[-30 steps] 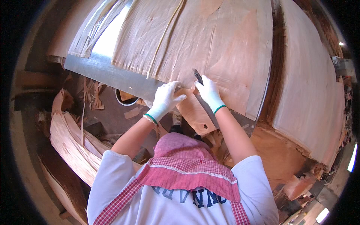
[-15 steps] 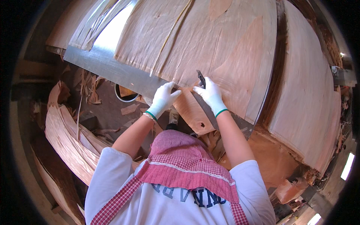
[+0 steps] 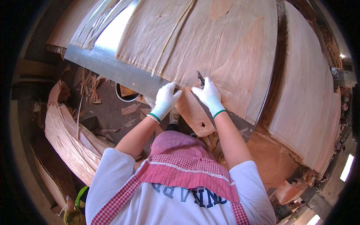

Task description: The person trims and repairs wood veneers by hand using a knife and adhesive tape. They peel off damaged strips, measure and cut new veneer pieces, apply tape to secure them, and smooth the surface to integrate the patches.

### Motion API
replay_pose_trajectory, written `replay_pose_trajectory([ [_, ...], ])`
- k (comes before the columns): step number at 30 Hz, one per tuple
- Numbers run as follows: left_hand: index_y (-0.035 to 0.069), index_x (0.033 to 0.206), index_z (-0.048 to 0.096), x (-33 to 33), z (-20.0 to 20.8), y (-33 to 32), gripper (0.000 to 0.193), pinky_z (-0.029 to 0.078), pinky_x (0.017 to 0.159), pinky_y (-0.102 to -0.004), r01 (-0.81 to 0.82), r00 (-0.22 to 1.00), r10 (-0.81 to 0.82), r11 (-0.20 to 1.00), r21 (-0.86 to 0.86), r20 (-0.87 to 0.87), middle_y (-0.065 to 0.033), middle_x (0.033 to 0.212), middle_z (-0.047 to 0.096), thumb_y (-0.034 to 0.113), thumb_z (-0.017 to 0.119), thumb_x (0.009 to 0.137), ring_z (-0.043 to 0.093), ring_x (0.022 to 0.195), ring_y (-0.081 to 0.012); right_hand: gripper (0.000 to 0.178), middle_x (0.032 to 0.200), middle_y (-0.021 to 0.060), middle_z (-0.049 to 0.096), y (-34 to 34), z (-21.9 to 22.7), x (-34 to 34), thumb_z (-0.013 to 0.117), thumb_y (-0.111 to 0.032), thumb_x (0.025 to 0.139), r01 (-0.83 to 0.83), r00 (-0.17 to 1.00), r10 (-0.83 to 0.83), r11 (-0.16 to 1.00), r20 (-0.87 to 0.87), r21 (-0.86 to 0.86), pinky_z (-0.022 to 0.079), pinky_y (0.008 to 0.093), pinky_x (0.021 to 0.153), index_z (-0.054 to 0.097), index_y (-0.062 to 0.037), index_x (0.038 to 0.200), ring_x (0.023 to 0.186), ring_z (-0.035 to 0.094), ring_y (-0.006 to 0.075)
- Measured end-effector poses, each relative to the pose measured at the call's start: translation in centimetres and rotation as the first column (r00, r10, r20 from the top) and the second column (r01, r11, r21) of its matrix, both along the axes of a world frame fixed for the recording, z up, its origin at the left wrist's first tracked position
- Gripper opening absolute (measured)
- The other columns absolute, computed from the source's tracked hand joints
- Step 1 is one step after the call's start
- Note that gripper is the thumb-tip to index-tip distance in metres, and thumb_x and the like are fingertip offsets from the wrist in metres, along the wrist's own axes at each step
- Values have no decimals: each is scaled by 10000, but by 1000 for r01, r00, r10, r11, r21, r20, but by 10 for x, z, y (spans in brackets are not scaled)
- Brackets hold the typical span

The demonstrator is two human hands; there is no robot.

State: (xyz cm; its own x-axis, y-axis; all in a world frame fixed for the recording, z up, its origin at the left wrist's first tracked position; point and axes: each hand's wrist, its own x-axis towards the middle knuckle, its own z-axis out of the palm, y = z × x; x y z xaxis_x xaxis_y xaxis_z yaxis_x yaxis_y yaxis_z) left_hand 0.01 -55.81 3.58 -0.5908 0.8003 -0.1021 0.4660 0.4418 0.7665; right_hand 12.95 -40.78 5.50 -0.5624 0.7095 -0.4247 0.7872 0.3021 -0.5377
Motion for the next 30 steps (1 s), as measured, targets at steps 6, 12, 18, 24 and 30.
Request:
replay_pose_trajectory([
  [6,18,902,653,1,2,1,203,516,758,-439,-28,999,28,1000,1,-27,-204,876,670,201,625,818,651,851,-379,627,1126,229,612,1,-5,3,763,-447,740,-40,999,40,999,-9,18,491,490,864,503,-30,1129,1058,602,402],
  [12,18,882,647,3,-3,1,195,511,740,-451,-33,998,34,999,24,-54,-210,867,665,200,623,816,647,832,-386,627,1123,209,622,-8,7,-8,774,-454,739,12,995,-18,998,95,69,510,486,841,507,-48,1134,1039,621,381],
  [18,17,842,613,20,13,-13,172,500,712,-476,52,999,-53,995,-83,-10,-221,833,640,188,612,821,628,801,-409,602,1125,193,627,-13,9,-16,775,-449,748,57,984,-73,993,162,102,519,493,833,505,-66,1127,1034,631,372],
  [24,56,1002,599,39,24,-105,255,502,794,-477,505,862,-469,768,-394,190,-193,962,658,276,575,875,638,914,-394,569,1084,190,639,-12,11,-14,766,-442,764,5,990,-25,990,138,143,516,486,810,517,-50,1093,1014,643,360],
  [30,56,949,664,2,25,-127,266,532,749,-448,321,834,-550,550,-771,-45,-180,922,690,286,545,885,673,849,-358,475,914,248,644,12,-33,7,533,-467,931,140,953,-178,976,-244,-168,464,488,755,535,1,1009,899,619,413],
])
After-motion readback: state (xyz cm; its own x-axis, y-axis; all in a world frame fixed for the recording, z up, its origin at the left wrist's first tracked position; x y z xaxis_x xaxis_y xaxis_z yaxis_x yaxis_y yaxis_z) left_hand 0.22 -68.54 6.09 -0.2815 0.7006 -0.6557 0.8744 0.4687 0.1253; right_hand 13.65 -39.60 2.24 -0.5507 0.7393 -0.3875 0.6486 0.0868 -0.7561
